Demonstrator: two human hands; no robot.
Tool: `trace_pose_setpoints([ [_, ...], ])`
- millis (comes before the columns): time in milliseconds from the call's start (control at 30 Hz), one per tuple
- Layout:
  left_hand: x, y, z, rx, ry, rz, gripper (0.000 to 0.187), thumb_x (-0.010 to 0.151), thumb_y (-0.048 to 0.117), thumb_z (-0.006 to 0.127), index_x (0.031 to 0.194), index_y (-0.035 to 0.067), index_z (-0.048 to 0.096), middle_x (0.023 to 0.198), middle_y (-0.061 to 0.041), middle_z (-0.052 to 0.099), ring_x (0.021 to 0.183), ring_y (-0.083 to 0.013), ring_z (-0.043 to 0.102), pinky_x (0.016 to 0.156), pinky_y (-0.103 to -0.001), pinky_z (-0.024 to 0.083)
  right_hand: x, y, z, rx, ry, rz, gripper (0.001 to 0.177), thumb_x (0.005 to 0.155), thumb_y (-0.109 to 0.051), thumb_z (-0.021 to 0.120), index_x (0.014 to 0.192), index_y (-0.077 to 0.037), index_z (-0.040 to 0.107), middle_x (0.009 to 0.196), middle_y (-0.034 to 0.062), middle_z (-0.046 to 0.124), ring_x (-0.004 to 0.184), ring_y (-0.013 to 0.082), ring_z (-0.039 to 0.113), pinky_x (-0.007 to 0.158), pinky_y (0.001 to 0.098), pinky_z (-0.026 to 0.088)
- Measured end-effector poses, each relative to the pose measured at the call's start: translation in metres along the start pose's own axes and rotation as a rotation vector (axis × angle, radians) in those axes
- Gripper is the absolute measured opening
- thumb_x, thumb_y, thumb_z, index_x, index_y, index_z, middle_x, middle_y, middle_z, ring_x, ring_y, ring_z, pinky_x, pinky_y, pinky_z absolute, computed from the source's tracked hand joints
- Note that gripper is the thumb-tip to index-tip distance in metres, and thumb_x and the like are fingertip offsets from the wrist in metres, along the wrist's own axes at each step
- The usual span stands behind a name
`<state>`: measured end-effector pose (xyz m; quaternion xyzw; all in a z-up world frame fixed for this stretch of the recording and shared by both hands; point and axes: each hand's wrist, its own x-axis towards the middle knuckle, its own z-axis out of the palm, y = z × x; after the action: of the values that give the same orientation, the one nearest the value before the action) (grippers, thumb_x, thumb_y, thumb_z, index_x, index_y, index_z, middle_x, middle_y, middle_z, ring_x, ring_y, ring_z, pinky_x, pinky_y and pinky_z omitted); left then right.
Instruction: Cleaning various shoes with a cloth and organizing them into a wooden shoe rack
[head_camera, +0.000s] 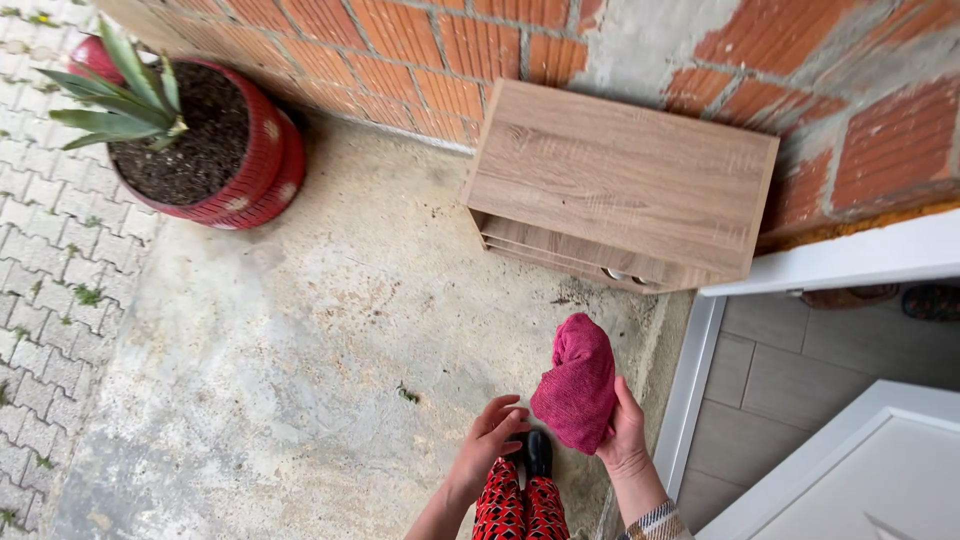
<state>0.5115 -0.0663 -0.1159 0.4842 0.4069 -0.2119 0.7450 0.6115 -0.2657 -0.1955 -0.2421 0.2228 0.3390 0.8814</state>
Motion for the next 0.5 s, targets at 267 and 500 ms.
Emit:
trace_pose_setpoints([
  [267,-0.090,0.056,0.032,-0.694,-0.100,0.010,0.052,0.091,0.034,0.066,0.140,0.018,0.059,0.118,-0.010,0.069,0.103,-0.0276,0.068,0.084,-0.048,0.059,-0.068,0.005,0.194,-0.318,0.229,0.031,0.088,0.087,-0.066,0.032,0.151,-0.006,0.045,0.141,0.0267,0.054,0.126,0.0430,0.052,0.101,0.0572,0.044],
  [500,-0.116,0.025,0.031,-0.870,0.135,0.324,0.022,0.091,0.004,0.070,0.113,0.006,0.068,0.105,-0.007,0.070,0.090,-0.0172,0.065,0.077,-0.040,0.060,-0.086,0.010,0.209,-0.500,0.083,0.161,0.087,0.086,-0.070,0.034,0.151,-0.013,0.049,0.140,0.0191,0.060,0.123,0.0347,0.057,0.092,0.0459,0.047],
])
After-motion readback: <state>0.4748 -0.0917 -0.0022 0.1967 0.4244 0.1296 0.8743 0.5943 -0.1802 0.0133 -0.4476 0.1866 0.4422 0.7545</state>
